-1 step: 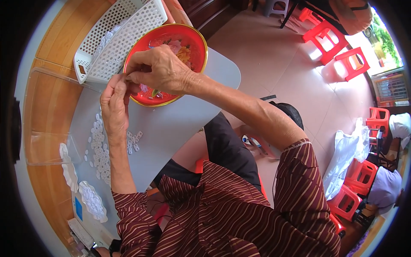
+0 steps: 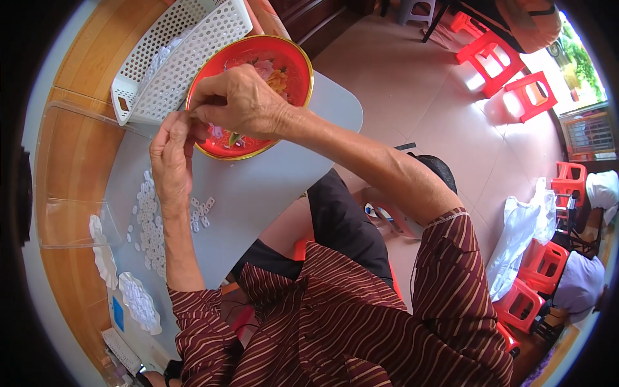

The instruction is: The person is manually assembling small white plastic fasteners at a table.

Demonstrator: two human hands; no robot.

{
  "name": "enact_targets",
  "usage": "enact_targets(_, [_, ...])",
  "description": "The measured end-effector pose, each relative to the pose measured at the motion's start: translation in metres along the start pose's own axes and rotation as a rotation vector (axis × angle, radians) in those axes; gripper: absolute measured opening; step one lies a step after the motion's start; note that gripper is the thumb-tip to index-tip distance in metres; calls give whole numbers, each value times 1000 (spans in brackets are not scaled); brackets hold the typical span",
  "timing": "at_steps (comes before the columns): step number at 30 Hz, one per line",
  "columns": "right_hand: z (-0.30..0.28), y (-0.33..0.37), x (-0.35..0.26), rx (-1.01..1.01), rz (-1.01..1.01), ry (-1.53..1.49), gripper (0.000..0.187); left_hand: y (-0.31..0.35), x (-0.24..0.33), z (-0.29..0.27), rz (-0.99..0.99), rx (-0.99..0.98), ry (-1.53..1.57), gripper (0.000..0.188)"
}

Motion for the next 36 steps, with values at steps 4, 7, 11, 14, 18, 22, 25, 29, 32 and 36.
enact_targets(4, [-9,-14,13,66,19,132,8,-4,0,-11,-84,43,-15,26])
enact_targets(7, [-20,-25,37,133,96,145,8,-8,1,-17,-69,64,23,27])
enact_targets(11, [-4,-34,34,57,-17,322,12,-11,10,-25,5,41,-63,24])
enact_targets(14, [18,-42,26,-24,-120,365,13,-12,15,-32,35,73,-78,24])
enact_targets(18, [44,-53,35,-118,-148,440,14,-15,24,-39,60,119,-71,23])
enact_targets(22, [62,-54,44,-276,-142,647,12,-16,24,-35,45,123,-59,23])
enact_targets(25, [58,-58,47,-258,-121,740,12,-16,24,-36,56,106,-65,24])
enact_targets(29, [24,-61,52,-125,-1,722,14,-16,23,-33,33,98,-74,26])
enact_targets(32, [-9,-55,41,134,-82,600,20,-16,18,-27,10,73,-60,27])
enact_targets(36, [-14,-29,3,198,-93,349,21,-13,27,-24,13,76,-30,28])
Point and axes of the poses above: each hand's wrist, its own y-axis away from the middle knuckle, its own z-axis out of the palm, x = y × z, the point moved 8 cm from there along -y, towards the middle knuckle, and after that the axes turned 14 degrees about z, right-handed, at the moved point
